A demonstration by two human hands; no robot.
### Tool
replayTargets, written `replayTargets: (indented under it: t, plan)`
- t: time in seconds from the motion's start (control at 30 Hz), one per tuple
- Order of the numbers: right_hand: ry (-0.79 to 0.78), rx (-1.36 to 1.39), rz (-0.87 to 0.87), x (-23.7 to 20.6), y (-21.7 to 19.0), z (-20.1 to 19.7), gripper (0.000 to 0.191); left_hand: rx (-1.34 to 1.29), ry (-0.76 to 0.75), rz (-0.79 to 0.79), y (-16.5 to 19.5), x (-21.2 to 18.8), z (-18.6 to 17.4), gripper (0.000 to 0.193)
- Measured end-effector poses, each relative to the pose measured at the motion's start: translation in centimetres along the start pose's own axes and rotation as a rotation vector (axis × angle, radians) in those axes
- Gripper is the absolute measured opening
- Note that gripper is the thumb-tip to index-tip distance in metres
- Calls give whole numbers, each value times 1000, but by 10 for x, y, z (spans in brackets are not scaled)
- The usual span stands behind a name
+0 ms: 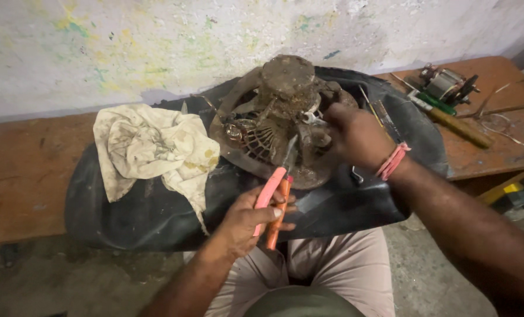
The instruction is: The person disassembles a dirty pedestal fan by loosening and removing screws and bolts from the fan cage and motor housing using a screwdriver, wrench, and pliers. The person flips the fan over to access the rear and continues to remove fasteners and separate the cage from the motor assembly.
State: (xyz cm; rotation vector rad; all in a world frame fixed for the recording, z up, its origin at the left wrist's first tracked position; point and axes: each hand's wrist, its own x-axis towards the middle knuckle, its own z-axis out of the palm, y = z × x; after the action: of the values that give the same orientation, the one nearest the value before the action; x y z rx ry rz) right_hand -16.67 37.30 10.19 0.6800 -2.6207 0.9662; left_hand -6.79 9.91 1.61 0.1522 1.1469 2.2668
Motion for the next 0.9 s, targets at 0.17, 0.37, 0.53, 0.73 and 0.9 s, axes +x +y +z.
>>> replayTargets:
  t: [0.17, 0.37, 0.53, 0.73, 0.9]
  plan:
    - [40, 589, 28, -4, 3, -5, 8, 133, 84, 42, -3, -1, 1, 42]
    - [134, 32, 89, -8, -18, 1, 11, 342, 182, 62, 4, 1, 5, 37]
    - [148, -219, -336, 21, -26, 9, 32, 855, 341, 141, 19, -7, 16, 41]
    - [163, -156, -444, 30, -11, 17, 33, 1832, 484, 686, 41, -21, 22, 50]
    - [27, -139, -292, 23, 2, 12, 48, 2076, 509, 643, 48, -13, 14, 30]
